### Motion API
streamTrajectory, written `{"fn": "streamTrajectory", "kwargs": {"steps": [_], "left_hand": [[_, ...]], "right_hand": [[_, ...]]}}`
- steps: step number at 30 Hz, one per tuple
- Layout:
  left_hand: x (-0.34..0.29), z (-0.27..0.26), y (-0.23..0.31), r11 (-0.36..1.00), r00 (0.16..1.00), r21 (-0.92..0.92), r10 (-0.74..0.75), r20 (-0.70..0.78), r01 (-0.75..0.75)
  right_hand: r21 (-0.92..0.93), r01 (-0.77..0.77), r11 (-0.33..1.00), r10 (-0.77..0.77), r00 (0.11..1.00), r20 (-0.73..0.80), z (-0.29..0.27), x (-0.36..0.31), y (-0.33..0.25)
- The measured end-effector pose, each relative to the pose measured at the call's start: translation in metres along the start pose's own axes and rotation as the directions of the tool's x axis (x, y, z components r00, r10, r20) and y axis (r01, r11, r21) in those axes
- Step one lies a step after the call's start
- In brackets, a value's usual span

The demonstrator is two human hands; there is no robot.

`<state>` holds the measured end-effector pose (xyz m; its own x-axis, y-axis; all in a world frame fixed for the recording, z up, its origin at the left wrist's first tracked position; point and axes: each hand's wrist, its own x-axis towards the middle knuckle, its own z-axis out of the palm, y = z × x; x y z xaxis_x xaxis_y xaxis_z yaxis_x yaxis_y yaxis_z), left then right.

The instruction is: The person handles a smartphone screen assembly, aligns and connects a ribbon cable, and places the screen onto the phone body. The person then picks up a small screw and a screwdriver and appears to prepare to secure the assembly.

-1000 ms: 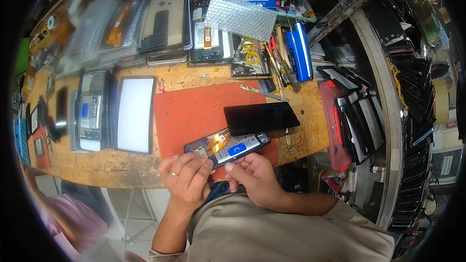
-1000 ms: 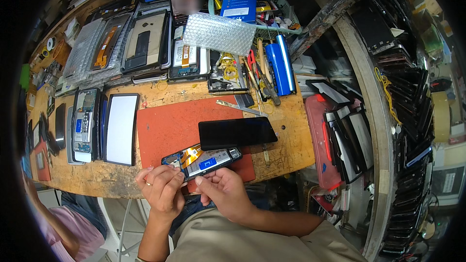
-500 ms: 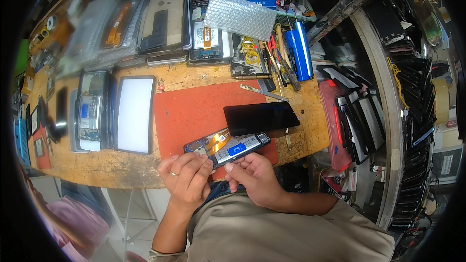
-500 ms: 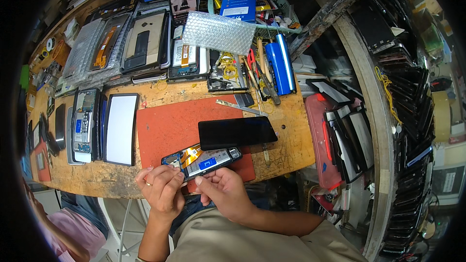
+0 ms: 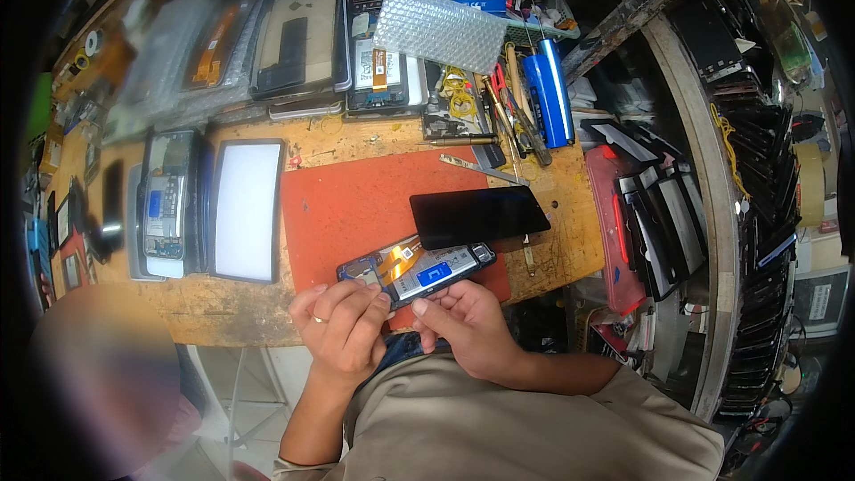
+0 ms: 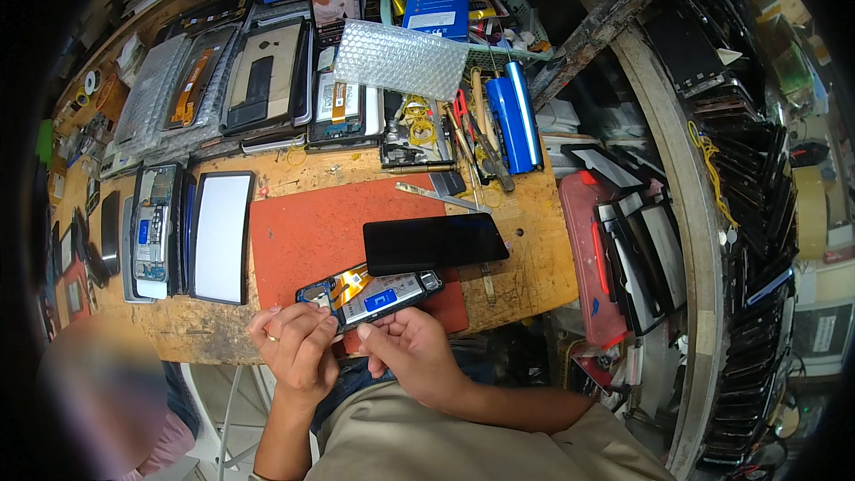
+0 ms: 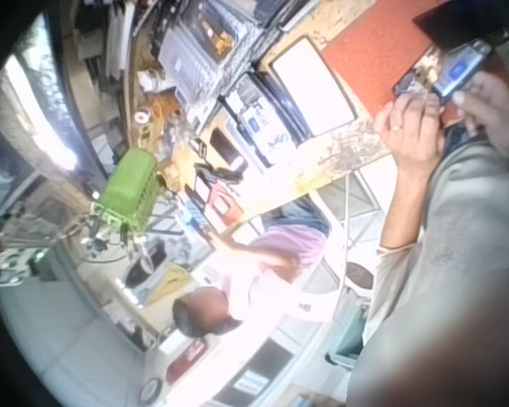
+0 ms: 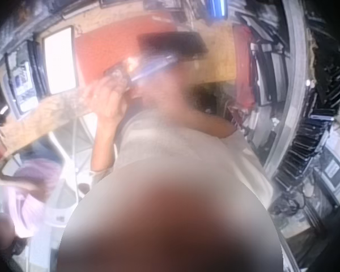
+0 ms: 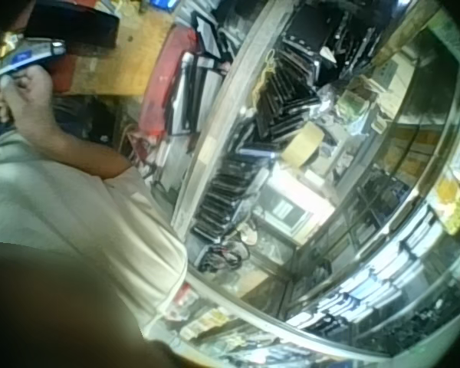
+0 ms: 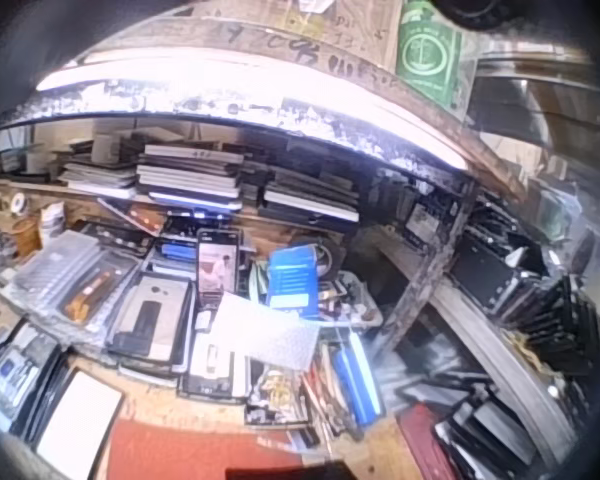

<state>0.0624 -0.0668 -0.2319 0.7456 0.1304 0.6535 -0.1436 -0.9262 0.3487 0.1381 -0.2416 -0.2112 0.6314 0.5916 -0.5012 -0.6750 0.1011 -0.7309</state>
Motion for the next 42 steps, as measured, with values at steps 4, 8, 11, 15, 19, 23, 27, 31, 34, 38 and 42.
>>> {"fn": "streamTrajectory", "kwargs": {"steps": [4,8,11,15,19,23,27,31,34,38,42], "left_hand": [[0.0002,-0.0001,-0.0002,1.000,1.000,0.000,0.003,-0.004,-0.003],[-0.0001,-0.0009,-0.0001,1.000,1.000,-0.001,-0.002,0.005,0.002],[-0.0003,-0.0004,-0.0003,1.000,1.000,0.007,-0.001,0.002,0.001],[-0.0004,-0.0003,-0.0003,1.000,1.000,0.012,-0.001,0.007,0.001],[0.0001,-0.0001,-0.0001,1.000,1.000,0.012,-0.002,0.005,0.002],[0.0006,0.0003,-0.0001,1.000,1.000,0.009,0.006,-0.003,-0.006],[0.0004,0.0000,-0.0002,1.000,1.000,0.014,0.009,0.003,-0.009],[0.0001,-0.0002,-0.0004,1.000,1.000,0.014,0.008,0.009,-0.008],[0.0001,0.0001,-0.0006,1.000,1.000,0.014,0.011,0.012,-0.011],[0.0006,0.0006,-0.0003,1.000,1.000,-0.007,0.010,0.029,-0.010],[0.0017,0.0018,0.0000,0.999,0.999,-0.034,0.007,0.041,-0.005]], "right_hand": [[0.002,-0.002,1.000,0.002,1.000,-0.006,0.0002,0.0002,0.0003],[0.003,0.000,1.000,0.000,1.000,-0.010,0.0005,-0.0001,0.0003],[-0.007,-0.002,1.000,0.002,1.000,-0.014,0.0006,-0.0006,-0.0001],[-0.012,-0.002,1.000,0.002,1.000,-0.012,0.0007,-0.0005,-0.0007],[-0.009,0.000,1.000,0.000,1.000,-0.012,0.0010,-0.0004,-0.0013],[-0.004,-0.002,1.000,0.002,1.000,-0.006,0.0012,-0.0007,-0.0020],[-0.007,-0.005,1.000,0.005,1.000,-0.007,0.0009,-0.0007,-0.0018],[-0.002,0.002,1.000,-0.002,1.000,-0.008,0.0007,-0.0006,-0.0005],[0.001,0.002,1.000,-0.002,1.000,-0.009,0.0004,-0.0005,0.0002],[0.009,-0.004,1.000,0.004,1.000,-0.008,0.0006,0.0003,0.0005],[0.019,0.000,1.000,0.000,1.000,0.002,0.0013,0.0018,0.0012]]}}
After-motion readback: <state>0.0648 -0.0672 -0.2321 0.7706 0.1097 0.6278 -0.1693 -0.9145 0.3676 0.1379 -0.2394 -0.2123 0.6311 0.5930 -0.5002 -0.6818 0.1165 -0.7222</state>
